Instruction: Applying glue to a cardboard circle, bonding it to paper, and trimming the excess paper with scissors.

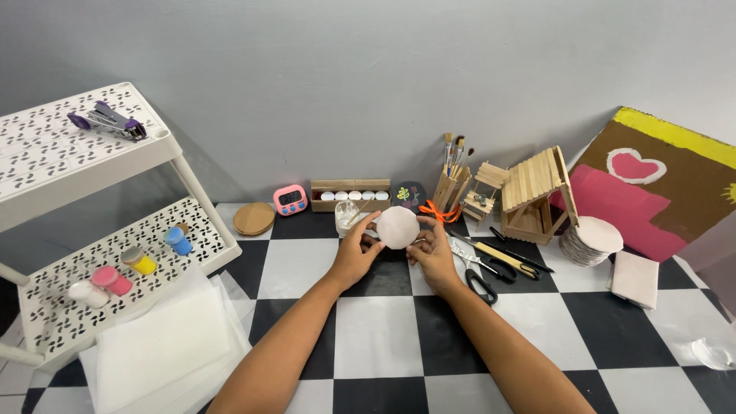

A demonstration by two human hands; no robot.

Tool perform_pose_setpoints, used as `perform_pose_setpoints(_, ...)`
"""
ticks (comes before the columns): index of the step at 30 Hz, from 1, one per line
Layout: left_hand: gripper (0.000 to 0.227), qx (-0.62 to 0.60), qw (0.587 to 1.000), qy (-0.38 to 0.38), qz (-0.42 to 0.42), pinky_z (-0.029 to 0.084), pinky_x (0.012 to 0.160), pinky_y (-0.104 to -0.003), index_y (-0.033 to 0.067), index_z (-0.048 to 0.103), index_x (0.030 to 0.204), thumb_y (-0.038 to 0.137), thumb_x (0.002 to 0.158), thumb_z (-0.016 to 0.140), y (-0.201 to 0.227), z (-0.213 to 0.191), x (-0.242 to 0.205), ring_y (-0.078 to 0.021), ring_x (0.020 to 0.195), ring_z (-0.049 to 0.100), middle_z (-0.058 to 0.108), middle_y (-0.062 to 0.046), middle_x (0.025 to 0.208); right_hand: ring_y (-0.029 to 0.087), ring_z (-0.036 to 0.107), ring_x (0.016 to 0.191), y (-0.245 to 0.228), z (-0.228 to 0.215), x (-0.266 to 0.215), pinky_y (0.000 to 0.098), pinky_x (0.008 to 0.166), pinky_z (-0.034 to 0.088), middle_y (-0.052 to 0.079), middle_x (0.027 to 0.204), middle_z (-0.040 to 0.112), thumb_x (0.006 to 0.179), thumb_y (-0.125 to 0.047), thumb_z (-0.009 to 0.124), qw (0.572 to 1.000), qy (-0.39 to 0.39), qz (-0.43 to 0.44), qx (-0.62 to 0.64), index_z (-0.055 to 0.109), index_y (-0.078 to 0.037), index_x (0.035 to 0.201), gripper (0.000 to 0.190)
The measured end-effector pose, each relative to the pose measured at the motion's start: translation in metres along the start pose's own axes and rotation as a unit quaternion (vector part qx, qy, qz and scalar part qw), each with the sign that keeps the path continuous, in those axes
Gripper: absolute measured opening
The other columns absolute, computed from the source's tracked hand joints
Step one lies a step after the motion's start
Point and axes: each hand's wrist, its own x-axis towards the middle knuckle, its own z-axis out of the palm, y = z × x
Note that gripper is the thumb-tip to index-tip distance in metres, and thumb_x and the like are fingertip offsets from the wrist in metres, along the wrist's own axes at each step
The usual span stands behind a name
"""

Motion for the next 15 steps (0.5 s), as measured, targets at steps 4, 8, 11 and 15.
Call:
perform_pose_setpoints(4,0.058,0.004,1.000,0.005,0.006,0.058,0.074,-0.031,0.0109,0.049,0.148,0.003,0.093,0.065,0.002,0.000,0.000,-0.0216,0.093,0.068,0.062,-0.015,0.121,0.019,0.063,0.068,0.003,0.001,0.001,0.0263,0.048,0.056,0.010,0.094,0.057,0.083,0.015,0.061,1.000,0.006,0.000,-0.009,0.043,-0.009,0.140,0.064)
perform_pose_setpoints(8,0.059,0.009,1.000,0.002,-0.005,0.057,0.073,-0.029,0.0127,0.050,0.149,0.004,0.093,0.065,-0.003,0.000,0.002,-0.0191,0.090,0.067,0.066,-0.014,0.114,0.019,0.063,0.065,0.010,-0.002,0.005,0.0250,0.046,0.056,0.010,0.091,0.058,0.084,0.014,0.063,1.000,0.003,-0.002,-0.009,0.042,-0.010,0.140,0.064)
perform_pose_setpoints(11,0.058,0.006,1.000,0.003,-0.006,0.057,0.072,-0.029,0.0136,0.051,0.148,0.005,0.093,0.066,-0.004,0.001,0.002,-0.0182,0.089,0.067,0.067,-0.013,0.113,0.019,0.063,0.065,0.011,-0.002,0.005,0.0250,0.046,0.056,0.010,0.090,0.058,0.084,0.014,0.063,1.000,0.004,0.001,-0.014,0.042,-0.011,0.139,0.063)
perform_pose_setpoints(15,0.059,0.005,1.000,0.006,-0.006,0.057,0.072,-0.028,0.0138,0.051,0.148,0.005,0.093,0.067,-0.005,0.000,0.002,-0.0180,0.088,0.066,0.068,-0.013,0.111,0.019,0.063,0.064,0.010,-0.002,0.005,0.0247,0.046,0.056,0.010,0.089,0.058,0.084,0.013,0.062,1.000,0.006,0.006,-0.020,0.041,-0.011,0.139,0.064)
